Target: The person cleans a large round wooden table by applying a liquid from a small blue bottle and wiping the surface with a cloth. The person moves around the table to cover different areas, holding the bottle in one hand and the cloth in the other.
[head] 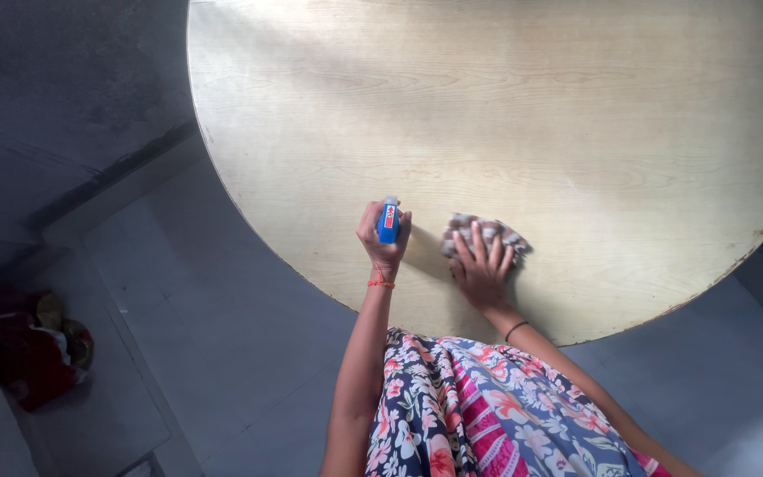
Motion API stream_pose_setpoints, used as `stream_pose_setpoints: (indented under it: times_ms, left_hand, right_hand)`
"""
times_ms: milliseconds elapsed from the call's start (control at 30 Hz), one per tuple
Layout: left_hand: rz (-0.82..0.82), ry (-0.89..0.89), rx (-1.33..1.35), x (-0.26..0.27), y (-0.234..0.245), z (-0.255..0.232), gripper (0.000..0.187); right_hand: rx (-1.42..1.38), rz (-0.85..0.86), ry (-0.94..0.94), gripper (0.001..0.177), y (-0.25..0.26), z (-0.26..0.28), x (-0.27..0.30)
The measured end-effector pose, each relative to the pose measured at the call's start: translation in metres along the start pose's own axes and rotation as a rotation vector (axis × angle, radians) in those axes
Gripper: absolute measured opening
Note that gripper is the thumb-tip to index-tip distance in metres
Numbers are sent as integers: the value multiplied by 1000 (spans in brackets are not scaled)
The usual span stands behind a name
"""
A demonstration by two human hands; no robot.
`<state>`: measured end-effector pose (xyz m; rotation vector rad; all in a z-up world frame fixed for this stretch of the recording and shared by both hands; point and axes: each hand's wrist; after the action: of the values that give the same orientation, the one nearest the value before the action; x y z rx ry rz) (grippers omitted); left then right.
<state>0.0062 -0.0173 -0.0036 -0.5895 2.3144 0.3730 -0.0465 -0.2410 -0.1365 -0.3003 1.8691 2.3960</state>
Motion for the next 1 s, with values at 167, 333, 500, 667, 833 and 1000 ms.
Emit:
stream_pose_setpoints:
  times_ms: [167,333,500,667,833,1000]
  left_hand:
    - [14,49,30,0,0,0,24]
    - [21,20,21,-2,2,1,23]
    - [25,16,1,-2,2,1,23]
    - [8,-20,-5,-3,0,1,24]
    - [28,9,-12,-3,0,3,24]
    - [28,31,15,-4,-4,8,23]
  right_hand:
    - [-34,195,94,59,-1,10,-85]
    - [-43,216,-90,59,10,-49,-154]
    - [-82,-36,-305,60,22,-116,-127]
    - [-70,-156,-372,60,6,-89,-58]
    - [-71,77,-101,54,-14,16,-47]
    - [-109,255,265,53,-13,78,-144]
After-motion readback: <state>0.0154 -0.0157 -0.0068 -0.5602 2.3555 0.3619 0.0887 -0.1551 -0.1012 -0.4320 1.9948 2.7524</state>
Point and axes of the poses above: each hand's wrist, its own x-axis away from the middle knuckle, its own y-axis out of the back of the hand, z = x × y, and after that the axes turned 10 degrees about -y, right-handed
